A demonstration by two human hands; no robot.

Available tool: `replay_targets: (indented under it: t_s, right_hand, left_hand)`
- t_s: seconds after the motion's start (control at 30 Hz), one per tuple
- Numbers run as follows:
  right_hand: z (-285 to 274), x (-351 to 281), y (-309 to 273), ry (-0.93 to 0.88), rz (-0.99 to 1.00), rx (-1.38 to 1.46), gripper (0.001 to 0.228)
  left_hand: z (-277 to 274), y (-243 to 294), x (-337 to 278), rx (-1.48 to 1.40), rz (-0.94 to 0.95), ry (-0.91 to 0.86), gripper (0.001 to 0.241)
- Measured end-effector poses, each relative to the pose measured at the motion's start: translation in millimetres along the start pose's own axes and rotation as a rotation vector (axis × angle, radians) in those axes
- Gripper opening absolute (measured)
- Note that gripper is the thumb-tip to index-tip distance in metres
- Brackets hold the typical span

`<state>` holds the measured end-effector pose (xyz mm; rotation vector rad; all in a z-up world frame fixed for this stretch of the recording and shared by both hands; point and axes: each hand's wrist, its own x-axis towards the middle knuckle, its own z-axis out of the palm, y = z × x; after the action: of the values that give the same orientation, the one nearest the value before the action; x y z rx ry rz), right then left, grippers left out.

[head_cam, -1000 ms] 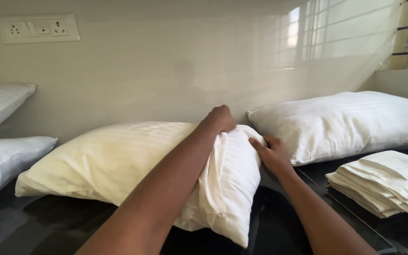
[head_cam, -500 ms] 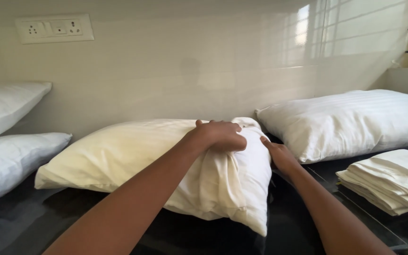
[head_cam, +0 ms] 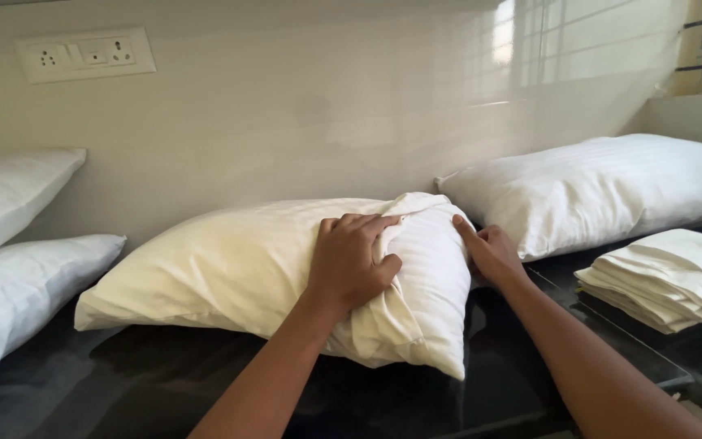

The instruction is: The person inserts a white pillow into a white pillowcase on a black countertop. They use both hands to pull the pillowcase over the pillow, tucking the fabric into the corners and smoothing the surface to ensure a neat fit.

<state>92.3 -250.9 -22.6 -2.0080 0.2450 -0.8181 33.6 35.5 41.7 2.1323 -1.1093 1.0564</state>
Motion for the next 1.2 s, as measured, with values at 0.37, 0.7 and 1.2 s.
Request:
replay_targets:
  t_s: [0.37,0.7,1.2]
  right_hand:
    - [-1.8,-26.9,-36.2,-0.516,0.215,0.24,0.071]
    - [11.2,-27.9,-33.7,-0.654,0.181,0.477,0.064]
    - [9.7,-39.2,-51.0,-0.248,-0.015,0.19,0.067]
  left_hand:
    - [61.6,-36.9,13.9,0.234,0.079,0.212,0.042]
    - [46.5,11.9,-1.5,0.278,-0.053,-0.055,0.061]
    - [36.9,47.2,-8.7,0.304,-0.37,-0.455,0.135]
